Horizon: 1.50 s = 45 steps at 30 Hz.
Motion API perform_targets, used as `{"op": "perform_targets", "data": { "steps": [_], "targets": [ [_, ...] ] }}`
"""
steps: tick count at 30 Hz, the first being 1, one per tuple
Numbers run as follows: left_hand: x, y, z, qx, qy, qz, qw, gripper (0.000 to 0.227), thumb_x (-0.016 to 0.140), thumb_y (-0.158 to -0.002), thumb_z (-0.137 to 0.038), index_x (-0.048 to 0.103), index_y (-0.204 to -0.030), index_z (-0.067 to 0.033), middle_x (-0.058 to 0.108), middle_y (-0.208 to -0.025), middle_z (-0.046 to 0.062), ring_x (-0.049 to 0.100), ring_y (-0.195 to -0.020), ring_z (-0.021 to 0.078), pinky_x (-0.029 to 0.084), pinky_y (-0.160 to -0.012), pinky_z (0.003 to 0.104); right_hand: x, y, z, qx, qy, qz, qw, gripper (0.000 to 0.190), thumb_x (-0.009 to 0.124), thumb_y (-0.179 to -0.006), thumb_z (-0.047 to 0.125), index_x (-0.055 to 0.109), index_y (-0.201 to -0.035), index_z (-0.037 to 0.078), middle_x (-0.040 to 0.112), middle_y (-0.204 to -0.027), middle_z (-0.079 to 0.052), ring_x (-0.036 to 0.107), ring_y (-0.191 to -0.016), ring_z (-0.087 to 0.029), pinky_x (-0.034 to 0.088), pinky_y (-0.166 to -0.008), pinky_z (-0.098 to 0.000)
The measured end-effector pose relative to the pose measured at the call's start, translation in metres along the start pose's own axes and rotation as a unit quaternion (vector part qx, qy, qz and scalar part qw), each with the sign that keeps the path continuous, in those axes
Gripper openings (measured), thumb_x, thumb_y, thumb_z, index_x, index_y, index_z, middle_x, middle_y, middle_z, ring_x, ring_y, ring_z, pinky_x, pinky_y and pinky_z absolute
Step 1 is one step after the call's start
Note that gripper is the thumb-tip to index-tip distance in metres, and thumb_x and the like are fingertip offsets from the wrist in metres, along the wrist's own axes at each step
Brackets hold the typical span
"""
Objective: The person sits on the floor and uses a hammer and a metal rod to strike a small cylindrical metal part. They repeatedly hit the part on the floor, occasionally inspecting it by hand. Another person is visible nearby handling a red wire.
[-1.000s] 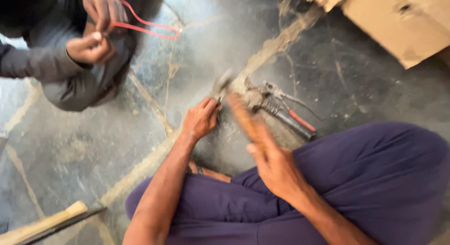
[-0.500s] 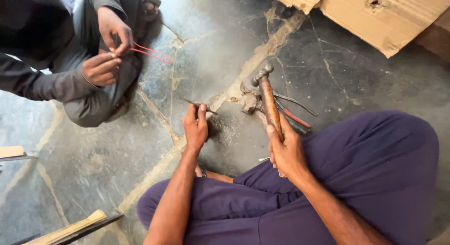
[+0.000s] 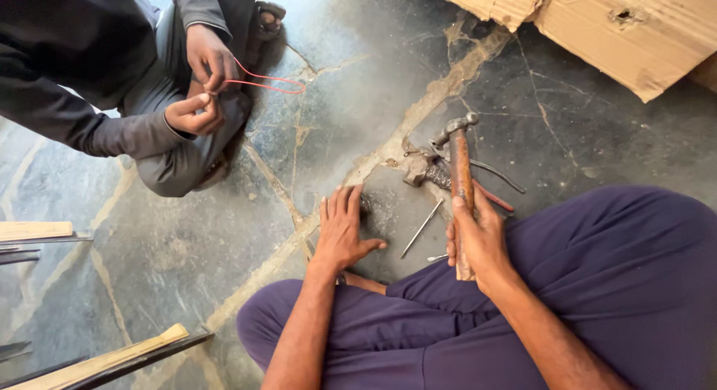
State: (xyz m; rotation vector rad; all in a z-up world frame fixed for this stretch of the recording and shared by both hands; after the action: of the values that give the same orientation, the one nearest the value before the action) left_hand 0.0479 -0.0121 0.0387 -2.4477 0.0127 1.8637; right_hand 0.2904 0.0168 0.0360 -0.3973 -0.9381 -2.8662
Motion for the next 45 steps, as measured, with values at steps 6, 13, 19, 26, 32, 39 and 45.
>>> {"op": "perform_targets", "data": {
  "steps": [6,13,19,26,32,39,45],
  "targets": [
    [0.05,-0.007,0.054,-0.087,0.007,0.024,0.996,0.108,0.089,-0.07,-0.024,0.028,-0.156,-0.0009,0.056,-0.139,0.022,0.05,-0.13,0.0412,0.029,-0.116,0.056,-0.003,-0.008,-0.014,-0.018,0.057,-0.015,0.998,0.055,0.054,-0.101,0.028,0.042,-0.154,0.025,0.052,-0.059,-0.003,0.051,-0.039,-0.012,0.044,-0.033,-0.0307],
    [-0.009,-0.001,0.026,-0.053,0.213,-0.109,0.97,0.071,0.09,-0.07,-0.016,0.054,-0.131,-0.0056,0.063,-0.12,0.018,0.058,-0.116,0.0404,0.046,-0.099,0.046,0.007,0.013,0.037,-0.429,0.404,-0.041,0.807,0.057,0.06,-0.105,0.031,0.044,-0.156,0.012,0.071,-0.096,-0.025,0.071,-0.083,-0.043,0.057,-0.065,-0.0488],
    [-0.08,0.034,-0.022,-0.005,0.44,-0.253,0.862,0.07,0.092,-0.077,-0.016,0.05,-0.132,-0.0077,0.063,-0.116,0.012,0.064,-0.109,0.0276,0.053,-0.097,0.036,-0.002,-0.047,0.078,-0.302,0.719,-0.057,0.624,0.061,0.057,-0.099,0.044,0.046,-0.156,0.025,0.073,-0.106,-0.023,0.07,-0.092,-0.048,0.055,-0.08,-0.0572],
    [-0.111,0.064,-0.019,0.055,0.494,-0.333,0.801,0.069,0.09,-0.084,-0.01,0.047,-0.137,-0.0074,0.055,-0.132,0.012,0.063,-0.12,0.0228,0.053,-0.105,0.034,-0.006,-0.095,0.048,-0.274,0.733,-0.084,0.617,0.057,0.057,-0.1,0.045,0.049,-0.149,0.017,0.07,-0.114,-0.025,0.066,-0.102,-0.051,0.052,-0.086,-0.0592],
    [-0.139,0.08,-0.006,0.106,0.434,-0.388,0.806,0.071,0.091,-0.081,-0.009,0.046,-0.136,-0.0077,0.057,-0.132,0.013,0.059,-0.128,0.0298,0.05,-0.112,0.041,-0.021,-0.112,0.039,-0.285,0.756,-0.091,0.582,0.056,0.057,-0.098,0.045,0.052,-0.145,0.015,0.068,-0.121,-0.024,0.066,-0.105,-0.05,0.052,-0.088,-0.0589],
    [-0.155,0.099,0.009,0.112,0.43,-0.434,0.784,0.068,0.084,-0.075,-0.003,0.049,-0.132,-0.0091,0.06,-0.128,0.012,0.063,-0.121,0.0282,0.051,-0.107,0.037,0.007,-0.091,0.04,-0.381,0.782,-0.075,0.488,0.055,0.065,-0.096,0.034,0.055,-0.143,0.008,0.065,-0.124,-0.022,0.063,-0.112,-0.043,0.051,-0.093,-0.0533],
    [-0.16,0.109,0.016,0.104,0.428,-0.461,0.771,0.066,0.083,-0.073,-0.004,0.05,-0.13,-0.0088,0.062,-0.122,0.012,0.065,-0.116,0.0274,0.053,-0.102,0.036,0.074,-0.028,0.008,-0.532,0.72,0.057,0.442,0.053,0.067,-0.08,0.011,0.057,-0.131,0.0,0.063,-0.12,-0.022,0.06,-0.11,-0.04,0.049,-0.095,-0.0494]
  ]
}}
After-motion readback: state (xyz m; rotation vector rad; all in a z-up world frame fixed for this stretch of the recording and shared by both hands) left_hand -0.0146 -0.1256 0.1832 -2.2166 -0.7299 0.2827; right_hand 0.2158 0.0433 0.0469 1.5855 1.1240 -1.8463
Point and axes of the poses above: each hand's wrist, its own y-axis away from the middle knuckle, its own x-axis out of the palm, z = x × y, the point moved 5 cm from there along -y, towards the middle knuckle
